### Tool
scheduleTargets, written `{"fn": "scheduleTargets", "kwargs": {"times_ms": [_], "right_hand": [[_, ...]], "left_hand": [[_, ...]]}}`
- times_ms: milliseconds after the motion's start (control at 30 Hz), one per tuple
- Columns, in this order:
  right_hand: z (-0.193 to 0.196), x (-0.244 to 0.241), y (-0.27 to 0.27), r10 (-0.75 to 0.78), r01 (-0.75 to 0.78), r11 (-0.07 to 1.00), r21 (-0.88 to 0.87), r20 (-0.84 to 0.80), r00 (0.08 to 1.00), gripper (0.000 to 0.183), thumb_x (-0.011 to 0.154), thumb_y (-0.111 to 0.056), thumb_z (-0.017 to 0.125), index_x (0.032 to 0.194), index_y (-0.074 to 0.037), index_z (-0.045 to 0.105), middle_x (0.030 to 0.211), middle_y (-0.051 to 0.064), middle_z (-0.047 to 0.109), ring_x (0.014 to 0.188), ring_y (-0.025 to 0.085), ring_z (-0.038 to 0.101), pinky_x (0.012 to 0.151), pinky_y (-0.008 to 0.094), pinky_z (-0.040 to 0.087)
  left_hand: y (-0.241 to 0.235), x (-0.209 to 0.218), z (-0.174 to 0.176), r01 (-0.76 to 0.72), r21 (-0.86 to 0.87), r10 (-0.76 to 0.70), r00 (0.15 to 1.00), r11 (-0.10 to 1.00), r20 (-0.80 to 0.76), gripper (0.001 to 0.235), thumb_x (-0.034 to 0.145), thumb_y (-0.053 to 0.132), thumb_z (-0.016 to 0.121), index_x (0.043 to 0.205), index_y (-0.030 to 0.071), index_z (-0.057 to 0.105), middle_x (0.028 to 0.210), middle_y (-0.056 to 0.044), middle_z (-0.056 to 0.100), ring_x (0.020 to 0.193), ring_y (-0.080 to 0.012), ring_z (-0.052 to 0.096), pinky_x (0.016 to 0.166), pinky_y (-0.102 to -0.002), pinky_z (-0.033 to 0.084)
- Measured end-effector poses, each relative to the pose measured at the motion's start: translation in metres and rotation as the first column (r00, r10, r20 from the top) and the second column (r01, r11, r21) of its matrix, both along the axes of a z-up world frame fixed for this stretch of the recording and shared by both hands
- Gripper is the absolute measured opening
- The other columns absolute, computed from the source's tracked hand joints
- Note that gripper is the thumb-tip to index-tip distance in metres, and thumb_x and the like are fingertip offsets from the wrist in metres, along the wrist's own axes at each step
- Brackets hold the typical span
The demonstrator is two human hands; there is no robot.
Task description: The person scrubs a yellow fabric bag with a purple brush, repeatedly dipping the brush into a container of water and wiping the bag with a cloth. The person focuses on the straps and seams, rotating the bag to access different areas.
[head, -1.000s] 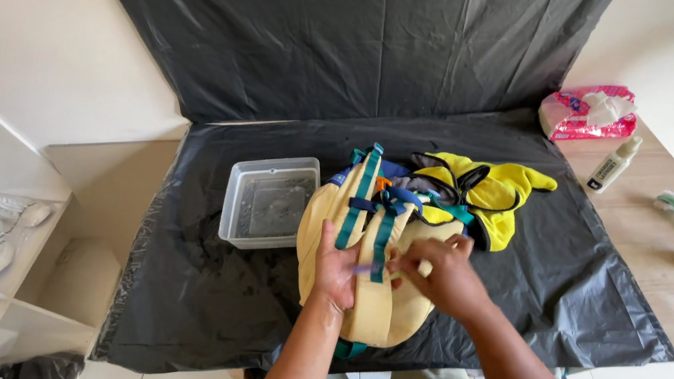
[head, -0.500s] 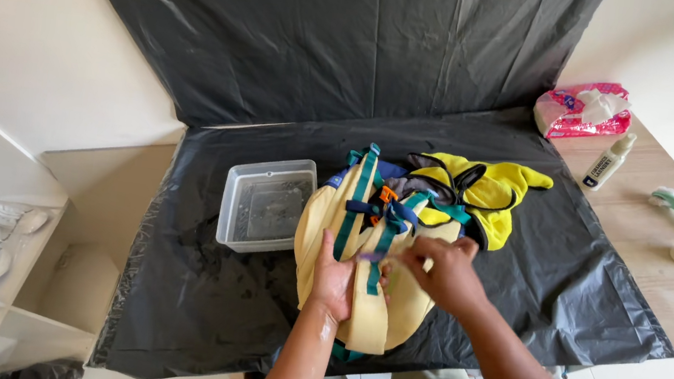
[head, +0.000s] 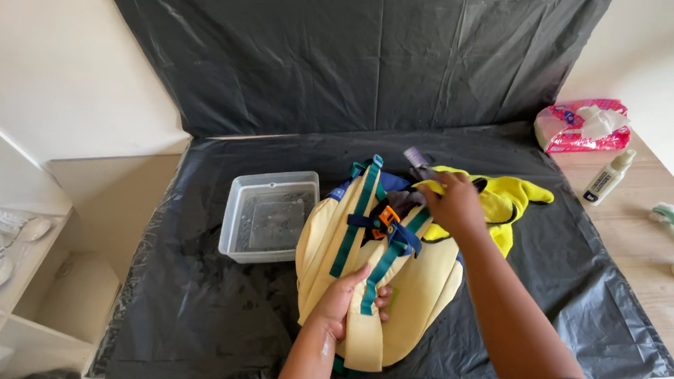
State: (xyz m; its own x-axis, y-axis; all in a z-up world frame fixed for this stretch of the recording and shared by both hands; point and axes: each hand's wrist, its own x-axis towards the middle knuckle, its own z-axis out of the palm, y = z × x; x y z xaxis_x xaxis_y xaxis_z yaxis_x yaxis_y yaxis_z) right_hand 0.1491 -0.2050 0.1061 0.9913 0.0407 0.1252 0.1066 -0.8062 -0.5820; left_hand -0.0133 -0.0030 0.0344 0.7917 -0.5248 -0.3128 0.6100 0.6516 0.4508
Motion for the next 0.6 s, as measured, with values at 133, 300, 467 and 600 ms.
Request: {"fn": "scheduleTargets", "kwargs": {"times_ms": [133,300,467,600], "right_hand": [[-0.007,0.036,0.019,0.062,-0.117,0.978,-0.172,-0.295,0.954,0.081,0.092,-0.06,0.062,0.16,-0.025,0.037,0.144,0.018,0.056,0.119,0.037,0.063,0.087,0.045,0.056],[-0.023,0.056,0.005,-0.009,-0.037,0.973,-0.228,-0.199,0.98,0.034,0.104,-0.034,0.05,0.127,-0.019,0.069,0.112,0.014,0.073,0.095,0.036,0.07,0.068,0.047,0.058],[-0.021,0.061,-0.045,-0.193,0.018,0.938,0.346,0.478,0.857,0.021,0.101,-0.025,0.073,0.107,-0.006,0.065,0.091,0.019,0.067,0.091,0.041,0.068,0.082,0.051,0.052],[0.047,-0.009,-0.06,-0.146,-0.355,0.774,0.524,0.693,0.706,0.007,0.111,-0.003,0.061,0.116,0.0,0.058,0.09,0.011,0.053,0.086,0.023,0.053,0.081,0.034,0.045]], "left_hand": [[-0.002,-0.001,0.007,-0.013,0.034,0.013,1.0,0.999,-0.002,0.043,0.096,0.044,0.062,0.117,0.007,0.059,0.078,-0.004,0.052,0.063,-0.0135,0.051,0.059,-0.03,0.046],[-0.002,-0.002,0.005,-0.042,0.049,0.042,0.999,0.998,-0.001,0.048,0.097,0.044,0.061,0.12,0.002,0.06,0.08,-0.009,0.057,0.061,-0.0158,0.055,0.059,-0.032,0.05],[-0.006,0.001,0.0,-0.16,-0.004,0.16,0.987,0.987,0.023,0.037,0.096,0.035,0.067,0.116,0.005,0.066,0.1,-0.022,0.067,0.083,-0.0344,0.07,0.087,-0.053,0.059],[-0.013,0.003,0.027,-0.222,-0.265,0.242,0.969,0.938,0.046,0.041,0.09,0.022,0.064,0.128,0.007,0.06,0.139,-0.031,0.06,0.122,-0.0497,0.06,0.109,-0.058,0.046]]}}
